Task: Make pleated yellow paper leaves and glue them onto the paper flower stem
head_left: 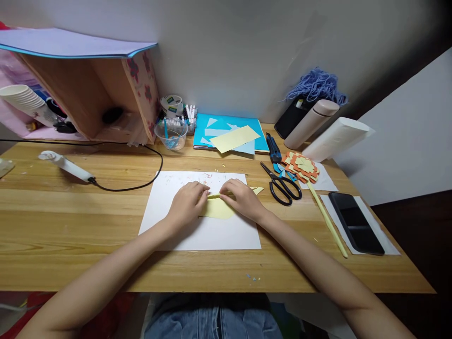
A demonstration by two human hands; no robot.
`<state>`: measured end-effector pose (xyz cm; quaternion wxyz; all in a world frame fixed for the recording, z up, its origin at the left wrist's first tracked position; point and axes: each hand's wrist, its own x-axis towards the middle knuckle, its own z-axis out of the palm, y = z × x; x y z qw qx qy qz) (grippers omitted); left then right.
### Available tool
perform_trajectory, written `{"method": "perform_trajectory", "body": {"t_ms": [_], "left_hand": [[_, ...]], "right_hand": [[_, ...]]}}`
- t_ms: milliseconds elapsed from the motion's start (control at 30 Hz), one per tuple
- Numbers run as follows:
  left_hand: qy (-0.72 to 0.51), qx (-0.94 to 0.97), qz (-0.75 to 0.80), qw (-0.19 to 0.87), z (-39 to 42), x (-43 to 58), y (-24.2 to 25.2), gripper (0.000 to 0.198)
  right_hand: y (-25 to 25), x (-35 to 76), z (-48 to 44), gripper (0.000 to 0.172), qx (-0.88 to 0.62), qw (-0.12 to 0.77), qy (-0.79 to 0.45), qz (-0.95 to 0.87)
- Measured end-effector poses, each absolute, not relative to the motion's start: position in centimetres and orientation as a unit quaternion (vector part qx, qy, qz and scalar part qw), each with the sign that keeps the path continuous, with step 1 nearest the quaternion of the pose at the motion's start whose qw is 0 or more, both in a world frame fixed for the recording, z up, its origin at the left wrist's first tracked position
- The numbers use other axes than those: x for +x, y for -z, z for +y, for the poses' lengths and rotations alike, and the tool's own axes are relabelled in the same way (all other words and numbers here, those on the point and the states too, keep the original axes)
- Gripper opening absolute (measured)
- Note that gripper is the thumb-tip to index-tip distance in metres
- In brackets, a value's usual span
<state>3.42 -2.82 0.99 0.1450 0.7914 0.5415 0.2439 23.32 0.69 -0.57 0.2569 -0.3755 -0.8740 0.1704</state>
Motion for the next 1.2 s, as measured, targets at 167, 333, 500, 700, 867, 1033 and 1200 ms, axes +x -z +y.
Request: {"method": "perform_trajectory", "body": {"t_ms": [167,333,500,700,867,1033,1200], "left_hand": [[-0.209,0.797,0.529,0.202,-3.0,3.6,-1.5,0.023],[-0.219,0.810,0.504,0.206,-3.4,3.7,-1.6,0.023],[-0.260,0.831,0.478,0.112,-3.7,3.7,-1.6,0.019],[-0.329,0.855,0.386,-0.110,-4.5,3.8,-2.9,0.010],[-0.329,0.861,0.353,-0.164,-5.0,3.3,-2.9,0.024],[-0.206,0.883,0.419,-0.041,-3.9,3.8,-0.8,0.026],[-0.190,0.873,0.450,-0.005,-3.0,4.7,0.9,0.028]], "right_hand": [[0.6,23.1,0.0,0.007,-0.323,0.272,-0.129,-0.897],[0.6,22.8,-1.0,0.010,-0.294,0.295,-0.084,-0.905],[-0.2,22.7,-1.5,0.009,-0.282,0.329,-0.104,-0.895],[-2.2,23.0,-2.2,0.018,-0.254,0.414,-0.110,-0.867],[-1.8,23.9,-2.3,0.018,-0.214,0.415,0.010,-0.884],[0.7,24.3,-1.0,0.021,-0.244,0.312,-0.041,-0.918],[2.0,23.9,-0.4,0.017,-0.280,0.296,-0.138,-0.903]]}}
